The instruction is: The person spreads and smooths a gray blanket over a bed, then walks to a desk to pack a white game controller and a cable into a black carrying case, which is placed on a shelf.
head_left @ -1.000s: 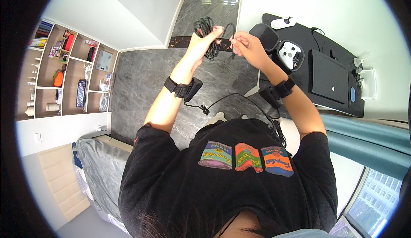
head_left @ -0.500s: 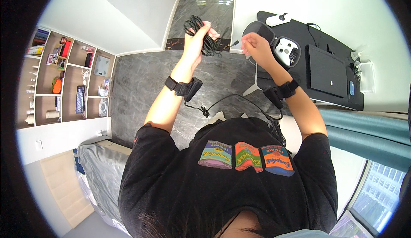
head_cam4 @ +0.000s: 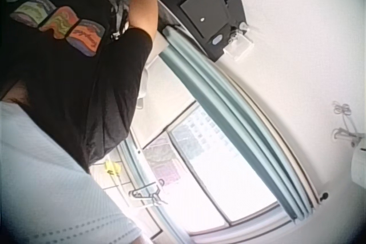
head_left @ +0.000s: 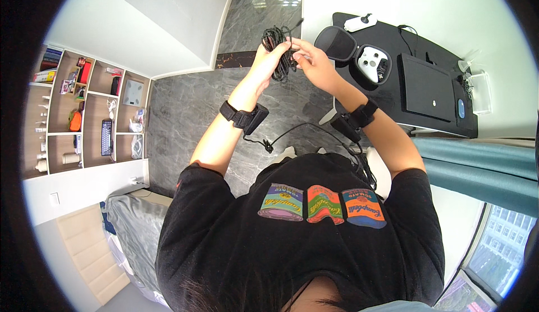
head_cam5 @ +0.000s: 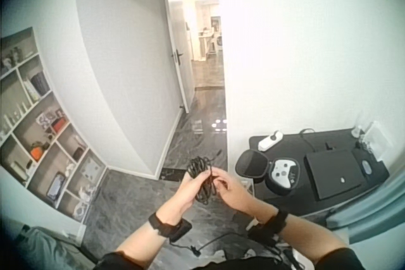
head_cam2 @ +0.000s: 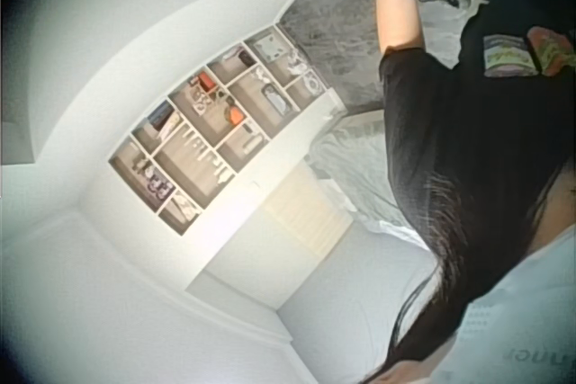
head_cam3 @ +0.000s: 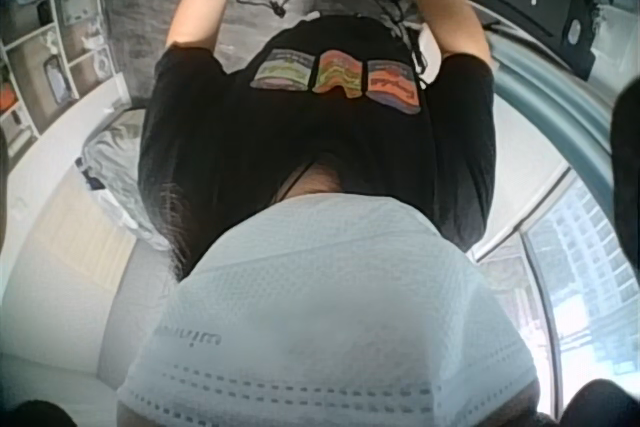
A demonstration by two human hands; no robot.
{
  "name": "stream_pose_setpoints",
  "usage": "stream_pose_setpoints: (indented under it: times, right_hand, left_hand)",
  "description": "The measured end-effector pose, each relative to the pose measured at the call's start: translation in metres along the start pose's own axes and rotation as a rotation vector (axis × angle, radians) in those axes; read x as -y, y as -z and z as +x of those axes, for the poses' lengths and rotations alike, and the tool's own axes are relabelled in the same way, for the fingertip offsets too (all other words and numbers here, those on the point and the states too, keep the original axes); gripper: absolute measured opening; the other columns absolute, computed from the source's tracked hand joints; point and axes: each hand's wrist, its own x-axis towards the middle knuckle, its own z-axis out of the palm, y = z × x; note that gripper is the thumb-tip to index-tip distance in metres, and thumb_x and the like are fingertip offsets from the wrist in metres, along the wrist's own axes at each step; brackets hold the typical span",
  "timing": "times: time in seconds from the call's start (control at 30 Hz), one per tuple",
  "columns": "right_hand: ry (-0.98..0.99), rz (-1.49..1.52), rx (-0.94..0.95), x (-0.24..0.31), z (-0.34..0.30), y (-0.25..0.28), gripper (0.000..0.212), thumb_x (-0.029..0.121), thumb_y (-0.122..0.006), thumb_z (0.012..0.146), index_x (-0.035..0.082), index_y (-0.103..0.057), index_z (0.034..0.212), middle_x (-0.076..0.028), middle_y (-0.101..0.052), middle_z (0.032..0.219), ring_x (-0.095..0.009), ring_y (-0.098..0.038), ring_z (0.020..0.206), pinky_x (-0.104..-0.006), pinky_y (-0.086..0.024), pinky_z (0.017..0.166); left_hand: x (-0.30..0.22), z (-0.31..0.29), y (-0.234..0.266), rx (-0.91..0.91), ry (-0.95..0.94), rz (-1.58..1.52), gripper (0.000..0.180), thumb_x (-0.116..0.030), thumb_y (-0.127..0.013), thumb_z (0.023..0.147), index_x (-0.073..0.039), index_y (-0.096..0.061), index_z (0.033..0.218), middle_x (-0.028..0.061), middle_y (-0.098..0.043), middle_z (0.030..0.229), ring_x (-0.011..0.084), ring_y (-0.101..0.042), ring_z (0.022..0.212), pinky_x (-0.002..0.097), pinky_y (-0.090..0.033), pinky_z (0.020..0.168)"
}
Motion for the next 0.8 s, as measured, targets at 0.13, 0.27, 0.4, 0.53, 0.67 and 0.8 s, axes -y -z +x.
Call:
stream_pose_setpoints:
  times: [0.13, 0.27, 0.4, 0.53, 0.67, 0.8]
  right_hand:
    - [0.043, -0.183, 0.062, 0.000, -0.001, -0.003, 0.036, 0.000, -0.044, 0.089, 0.006, -0.047, 0.125, -0.003, -0.051, 0.107, -0.007, -0.045, 0.082, -0.0222, -0.042, 0.065]
    - [0.140, -0.124, 0.003, -0.008, -0.006, -0.004, 0.019, 0.001, -0.046, 0.086, -0.001, -0.053, 0.103, -0.013, -0.059, 0.101, -0.018, -0.057, 0.086, -0.0270, -0.045, 0.075]
    - [-0.145, -0.091, -0.107, -0.014, -0.009, 0.017, 0.023, 0.010, -0.050, 0.087, 0.000, -0.054, 0.108, -0.010, -0.063, 0.096, -0.015, -0.059, 0.082, -0.0257, -0.047, 0.071]
    - [-0.389, 0.015, -0.179, -0.012, -0.004, 0.026, 0.030, 0.019, -0.049, 0.090, 0.000, -0.051, 0.113, -0.008, -0.062, 0.098, -0.014, -0.058, 0.087, -0.0261, -0.049, 0.070]
    - [-0.458, 0.236, -0.169, -0.009, 0.007, 0.011, 0.032, 0.017, -0.047, 0.091, 0.000, -0.047, 0.118, -0.008, -0.061, 0.101, -0.013, -0.056, 0.091, -0.0271, -0.050, 0.074]
    - [-0.336, 0.313, -0.201, -0.013, 0.017, -0.007, 0.035, 0.011, -0.049, 0.089, -0.003, -0.044, 0.121, -0.010, -0.061, 0.099, -0.014, -0.060, 0.085, -0.0270, -0.053, 0.069]
  left_hand:
    - [0.008, 0.000, 0.001, 0.041, 0.005, -0.056, 0.018, -0.016, -0.061, 0.084, -0.002, -0.057, 0.094, 0.0092, -0.063, 0.090, 0.0139, -0.060, 0.083, 0.0263, -0.048, 0.073]
    - [0.011, 0.004, 0.005, -0.045, -0.058, -0.106, 0.016, -0.010, -0.061, 0.083, -0.002, -0.054, 0.096, 0.0096, -0.063, 0.085, 0.0155, -0.061, 0.078, 0.0277, -0.049, 0.070]
    - [0.001, 0.011, 0.022, -0.055, 0.016, -0.392, 0.018, -0.008, -0.053, 0.084, -0.002, -0.050, 0.101, 0.0073, -0.057, 0.072, 0.0167, -0.057, 0.063, 0.0299, -0.050, 0.060]
    - [-0.006, 0.009, 0.031, 0.077, 0.086, -0.564, 0.019, -0.012, -0.054, 0.085, -0.002, -0.052, 0.101, 0.0056, -0.054, 0.068, 0.0148, -0.053, 0.059, 0.0294, -0.047, 0.057]
    - [-0.002, 0.006, 0.026, 0.139, 0.082, -0.423, 0.018, -0.013, -0.056, 0.085, -0.002, -0.053, 0.099, 0.0049, -0.054, 0.067, 0.0142, -0.053, 0.059, 0.0282, -0.047, 0.057]
    - [0.004, 0.005, 0.020, 0.113, 0.125, -0.172, 0.012, -0.011, -0.058, 0.084, -0.003, -0.054, 0.093, 0.0043, -0.058, 0.072, 0.0136, -0.057, 0.063, 0.0280, -0.050, 0.058]
